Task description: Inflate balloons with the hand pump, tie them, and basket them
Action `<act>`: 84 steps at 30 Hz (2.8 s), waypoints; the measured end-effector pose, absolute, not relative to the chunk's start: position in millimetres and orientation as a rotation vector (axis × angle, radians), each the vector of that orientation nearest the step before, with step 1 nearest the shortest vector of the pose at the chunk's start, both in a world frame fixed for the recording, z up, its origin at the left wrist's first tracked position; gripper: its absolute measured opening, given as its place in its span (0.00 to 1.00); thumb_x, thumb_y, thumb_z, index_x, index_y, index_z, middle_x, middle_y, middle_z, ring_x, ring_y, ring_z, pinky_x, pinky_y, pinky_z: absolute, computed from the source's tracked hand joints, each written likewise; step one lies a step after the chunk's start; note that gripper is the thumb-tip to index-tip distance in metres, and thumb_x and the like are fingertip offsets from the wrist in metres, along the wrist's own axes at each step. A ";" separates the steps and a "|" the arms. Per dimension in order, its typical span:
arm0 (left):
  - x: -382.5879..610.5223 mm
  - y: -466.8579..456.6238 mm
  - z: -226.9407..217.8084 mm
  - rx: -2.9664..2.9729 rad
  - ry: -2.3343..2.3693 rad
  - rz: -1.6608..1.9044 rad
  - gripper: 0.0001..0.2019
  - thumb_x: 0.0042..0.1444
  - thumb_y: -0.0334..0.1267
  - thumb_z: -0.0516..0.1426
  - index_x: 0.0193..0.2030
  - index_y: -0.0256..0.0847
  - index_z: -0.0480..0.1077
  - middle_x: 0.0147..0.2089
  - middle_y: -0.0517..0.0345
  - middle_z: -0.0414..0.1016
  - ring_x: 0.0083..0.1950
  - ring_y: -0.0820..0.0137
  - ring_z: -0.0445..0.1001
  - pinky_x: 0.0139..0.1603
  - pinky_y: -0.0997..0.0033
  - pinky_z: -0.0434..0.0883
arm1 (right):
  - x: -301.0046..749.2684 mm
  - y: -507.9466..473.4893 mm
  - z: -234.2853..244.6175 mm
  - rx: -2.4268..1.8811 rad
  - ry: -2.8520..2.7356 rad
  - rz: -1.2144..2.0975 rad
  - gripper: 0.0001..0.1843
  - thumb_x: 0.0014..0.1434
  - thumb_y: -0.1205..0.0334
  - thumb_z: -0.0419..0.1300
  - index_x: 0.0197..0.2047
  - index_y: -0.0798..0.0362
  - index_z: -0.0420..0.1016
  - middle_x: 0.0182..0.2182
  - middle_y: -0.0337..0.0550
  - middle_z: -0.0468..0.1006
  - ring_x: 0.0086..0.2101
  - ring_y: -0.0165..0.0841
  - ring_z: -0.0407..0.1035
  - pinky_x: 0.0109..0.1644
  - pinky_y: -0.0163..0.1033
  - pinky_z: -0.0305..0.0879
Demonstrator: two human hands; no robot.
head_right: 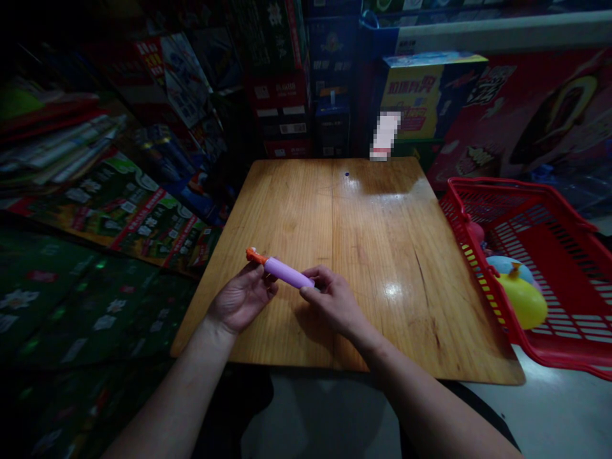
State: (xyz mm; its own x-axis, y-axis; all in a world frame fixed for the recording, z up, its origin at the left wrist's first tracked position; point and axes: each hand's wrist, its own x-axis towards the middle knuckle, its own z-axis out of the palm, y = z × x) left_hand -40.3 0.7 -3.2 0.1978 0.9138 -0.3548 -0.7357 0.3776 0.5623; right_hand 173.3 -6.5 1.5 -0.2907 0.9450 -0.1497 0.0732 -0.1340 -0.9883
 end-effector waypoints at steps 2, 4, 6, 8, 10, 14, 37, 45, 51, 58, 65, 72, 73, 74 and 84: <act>-40.8 0.1 -2.4 0.313 0.716 1.170 0.12 0.58 0.28 0.60 0.47 0.45 0.76 0.51 0.57 0.75 0.46 0.71 0.75 0.38 0.75 0.71 | 173.6 -6.0 3.9 -1.189 -1.331 1.603 0.12 0.57 0.60 0.62 0.44 0.54 0.73 0.29 0.38 0.72 0.27 0.28 0.63 0.29 0.35 0.57; -40.5 -0.6 -1.0 0.328 0.719 1.160 0.12 0.58 0.28 0.59 0.48 0.44 0.75 0.54 0.55 0.75 0.49 0.69 0.74 0.38 0.74 0.72 | 173.9 -5.3 4.8 -1.197 -1.296 1.625 0.12 0.57 0.59 0.63 0.44 0.54 0.73 0.28 0.38 0.72 0.26 0.27 0.63 0.28 0.35 0.57; -39.0 -0.8 -0.1 0.320 0.724 1.160 0.11 0.59 0.30 0.59 0.48 0.43 0.75 0.56 0.53 0.74 0.51 0.67 0.74 0.39 0.73 0.73 | 173.9 -5.0 4.1 -1.213 -1.297 1.600 0.13 0.56 0.59 0.63 0.44 0.54 0.74 0.29 0.38 0.73 0.26 0.28 0.64 0.29 0.35 0.57; -36.1 0.2 -0.6 0.291 0.747 1.180 0.09 0.60 0.32 0.59 0.46 0.42 0.75 0.56 0.51 0.74 0.50 0.67 0.75 0.39 0.72 0.74 | 173.0 -5.4 2.1 -1.227 -1.314 1.568 0.12 0.56 0.59 0.64 0.44 0.54 0.74 0.29 0.39 0.74 0.27 0.28 0.65 0.29 0.34 0.58; -32.1 2.2 -2.5 0.253 0.789 1.230 0.08 0.60 0.32 0.60 0.45 0.40 0.75 0.54 0.49 0.76 0.47 0.68 0.76 0.39 0.72 0.75 | 171.0 -6.3 -1.0 -1.234 -1.318 1.557 0.13 0.56 0.59 0.65 0.45 0.53 0.75 0.28 0.38 0.74 0.27 0.28 0.66 0.30 0.34 0.60; -27.4 8.2 -5.3 0.181 0.862 1.362 0.08 0.59 0.30 0.60 0.45 0.37 0.76 0.49 0.49 0.78 0.43 0.70 0.78 0.39 0.74 0.76 | 168.3 -5.2 -6.2 -1.201 -1.109 1.690 0.17 0.56 0.55 0.66 0.47 0.52 0.72 0.27 0.38 0.74 0.25 0.29 0.68 0.28 0.34 0.62; -19.5 11.5 -1.4 0.227 0.736 1.452 0.07 0.61 0.36 0.60 0.46 0.44 0.75 0.50 0.55 0.78 0.52 0.68 0.75 0.43 0.73 0.74 | 195.6 10.0 -6.1 -0.533 -0.085 2.210 0.08 0.60 0.65 0.63 0.44 0.53 0.71 0.26 0.34 0.71 0.22 0.20 0.59 0.27 0.24 0.61; -23.0 3.6 4.9 0.358 0.728 1.452 0.11 0.60 0.37 0.60 0.50 0.48 0.74 0.55 0.54 0.76 0.51 0.69 0.76 0.39 0.74 0.73 | 196.8 13.7 -4.2 -0.584 -0.066 2.130 0.05 0.60 0.68 0.61 0.41 0.53 0.72 0.26 0.34 0.71 0.21 0.21 0.56 0.24 0.26 0.60; -7.8 -0.4 -2.6 0.358 0.708 1.406 0.11 0.62 0.36 0.59 0.50 0.44 0.74 0.56 0.48 0.75 0.52 0.66 0.75 0.47 0.67 0.74 | 190.0 12.5 -8.4 -0.569 0.017 2.169 0.07 0.60 0.70 0.60 0.43 0.54 0.71 0.25 0.33 0.71 0.19 0.20 0.56 0.23 0.25 0.59; -32.0 8.0 7.4 0.365 0.755 1.547 0.10 0.59 0.36 0.61 0.48 0.45 0.75 0.52 0.52 0.78 0.51 0.67 0.76 0.47 0.70 0.74 | 215.2 21.2 2.3 -0.621 -0.223 2.005 0.05 0.61 0.68 0.57 0.40 0.52 0.73 0.24 0.32 0.68 0.18 0.21 0.52 0.22 0.27 0.56; -9.8 -5.9 3.1 0.378 0.720 1.405 0.13 0.59 0.36 0.61 0.51 0.45 0.74 0.56 0.50 0.76 0.55 0.63 0.75 0.52 0.62 0.73 | 189.2 7.2 -5.9 -0.607 -0.015 2.169 0.06 0.61 0.70 0.59 0.42 0.54 0.72 0.26 0.34 0.71 0.19 0.20 0.54 0.22 0.25 0.57; -20.3 4.0 -2.5 0.306 0.763 1.461 0.09 0.58 0.34 0.61 0.46 0.44 0.75 0.51 0.50 0.78 0.49 0.68 0.77 0.45 0.71 0.74 | 197.9 11.9 -1.0 -0.585 -0.116 2.140 0.06 0.60 0.70 0.58 0.42 0.53 0.72 0.25 0.33 0.69 0.18 0.20 0.51 0.22 0.25 0.54; -24.9 6.1 -0.5 0.312 0.763 1.487 0.08 0.59 0.34 0.61 0.45 0.44 0.75 0.51 0.50 0.78 0.50 0.68 0.77 0.45 0.71 0.74 | 202.1 14.0 0.9 -0.587 -0.128 2.113 0.06 0.60 0.69 0.58 0.41 0.53 0.72 0.25 0.33 0.68 0.18 0.21 0.51 0.22 0.25 0.54; -29.1 7.7 1.8 0.321 0.764 1.521 0.08 0.59 0.34 0.61 0.45 0.44 0.76 0.50 0.51 0.79 0.50 0.68 0.77 0.45 0.72 0.74 | 205.8 15.8 2.6 -0.597 -0.145 2.081 0.05 0.61 0.68 0.57 0.41 0.53 0.72 0.24 0.33 0.68 0.18 0.21 0.50 0.21 0.26 0.54; -8.3 -5.9 -1.2 0.338 0.723 1.403 0.10 0.58 0.37 0.62 0.47 0.48 0.74 0.54 0.53 0.77 0.55 0.62 0.75 0.55 0.55 0.71 | 186.9 7.5 -7.3 -0.631 -0.163 2.140 0.05 0.61 0.65 0.60 0.42 0.53 0.71 0.27 0.34 0.70 0.20 0.22 0.53 0.23 0.27 0.56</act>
State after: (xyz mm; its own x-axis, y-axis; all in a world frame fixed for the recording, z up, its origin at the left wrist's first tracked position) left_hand -8.3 -5.9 -1.2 0.0020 0.9663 -0.2575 -0.7702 0.1657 0.6159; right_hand 186.9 7.5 -7.3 -0.4890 0.7856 -0.3791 -0.7192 -0.6090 -0.3344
